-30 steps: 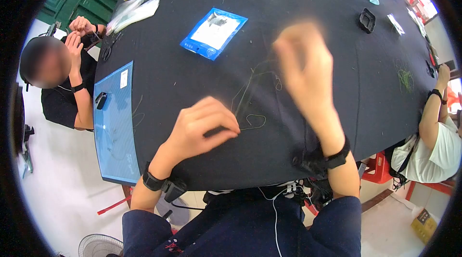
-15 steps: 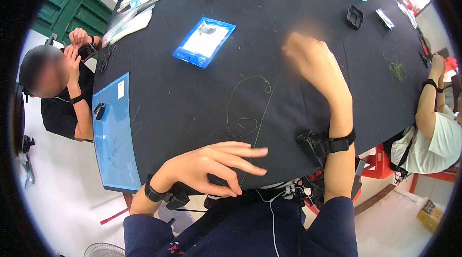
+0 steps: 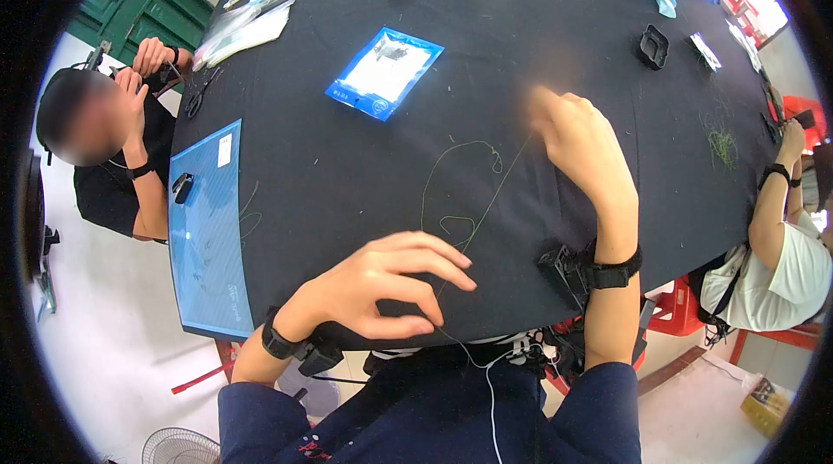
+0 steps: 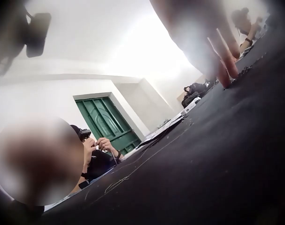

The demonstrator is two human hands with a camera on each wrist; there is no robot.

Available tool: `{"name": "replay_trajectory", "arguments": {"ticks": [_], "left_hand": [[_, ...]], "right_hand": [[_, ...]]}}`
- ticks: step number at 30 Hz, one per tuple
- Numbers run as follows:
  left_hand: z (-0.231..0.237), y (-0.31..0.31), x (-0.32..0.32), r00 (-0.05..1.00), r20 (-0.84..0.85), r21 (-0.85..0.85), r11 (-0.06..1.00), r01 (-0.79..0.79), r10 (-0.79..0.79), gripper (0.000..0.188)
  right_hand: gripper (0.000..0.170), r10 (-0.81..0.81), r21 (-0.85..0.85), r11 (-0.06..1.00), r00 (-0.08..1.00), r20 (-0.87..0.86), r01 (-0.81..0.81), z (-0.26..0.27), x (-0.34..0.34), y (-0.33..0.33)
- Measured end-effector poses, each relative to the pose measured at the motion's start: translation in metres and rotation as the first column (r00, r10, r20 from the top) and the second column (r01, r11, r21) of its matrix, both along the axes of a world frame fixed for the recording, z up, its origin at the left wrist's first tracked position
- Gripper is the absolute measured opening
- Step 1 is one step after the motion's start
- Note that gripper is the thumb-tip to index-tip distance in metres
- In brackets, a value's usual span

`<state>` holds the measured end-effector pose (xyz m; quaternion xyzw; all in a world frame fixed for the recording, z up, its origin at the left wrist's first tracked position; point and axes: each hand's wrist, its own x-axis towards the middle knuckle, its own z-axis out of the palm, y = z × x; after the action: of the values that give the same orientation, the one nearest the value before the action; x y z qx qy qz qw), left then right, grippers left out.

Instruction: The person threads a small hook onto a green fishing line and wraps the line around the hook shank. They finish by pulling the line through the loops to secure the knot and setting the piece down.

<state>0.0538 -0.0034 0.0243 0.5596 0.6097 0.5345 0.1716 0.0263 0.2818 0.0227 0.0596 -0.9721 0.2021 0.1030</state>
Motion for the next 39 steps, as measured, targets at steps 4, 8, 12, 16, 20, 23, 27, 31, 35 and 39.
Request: {"name": "replay_trajectory", "arguments": {"ticks": [4,8,12,16,20,23,27,31,35,39], "left_hand": [[-0.004,-0.003,-0.005,0.988,-0.034,0.068,0.986,-0.15,0.153,0.009],[-0.005,-0.005,-0.009,0.947,-0.09,0.111,0.948,-0.297,0.307,0.018],[-0.007,-0.008,-0.015,0.903,-0.113,0.158,0.905,-0.396,0.415,0.013],[-0.013,-0.007,-0.018,0.888,-0.121,0.11,0.895,-0.433,0.444,0.016],[-0.018,-0.007,-0.019,0.892,-0.108,0.069,0.898,-0.435,0.44,0.017],[-0.017,-0.007,-0.017,0.905,-0.065,0.018,0.907,-0.42,0.421,0.021],[-0.018,-0.006,-0.017,0.903,-0.076,0.008,0.906,-0.423,0.423,0.022],[-0.021,-0.012,-0.029,0.831,-0.062,0.114,0.831,-0.545,0.553,0.021],[-0.026,-0.021,-0.04,0.703,0.204,0.067,0.706,-0.705,0.682,0.043],[-0.027,-0.027,-0.051,0.564,0.377,0.028,0.6,-0.799,0.734,0.052]], "right_hand": [[0.009,-0.002,0.01,1.0,1.0,-0.005,0.002,-0.001,-0.001,-0.003],[0.008,-0.037,0.01,0.999,0.998,-0.055,0.038,-0.005,-0.002,-0.004],[0.007,-0.12,-0.153,0.983,0.983,-0.138,0.099,-0.002,-0.007,-0.007],[0.007,-0.18,-0.308,0.945,0.961,-0.209,0.11,-0.003,-0.012,-0.003],[0.006,-0.197,-0.348,0.931,0.955,-0.221,0.112,-0.008,-0.015,0.002],[0.006,-0.194,-0.352,0.928,0.963,-0.187,0.119,-0.005,-0.016,0.002],[0.006,-0.145,-0.299,0.95,0.975,-0.167,0.09,-0.001,-0.011,-0.002],[0.007,-0.139,-0.134,0.983,0.987,-0.076,0.128,-0.006,-0.008,-0.003],[0.009,-0.127,-0.009,0.992,0.989,-0.077,0.127,-0.007,-0.007,-0.007],[0.009,-0.106,0.04,0.993,0.99,-0.094,0.11,-0.007,-0.008,-0.01]]}}
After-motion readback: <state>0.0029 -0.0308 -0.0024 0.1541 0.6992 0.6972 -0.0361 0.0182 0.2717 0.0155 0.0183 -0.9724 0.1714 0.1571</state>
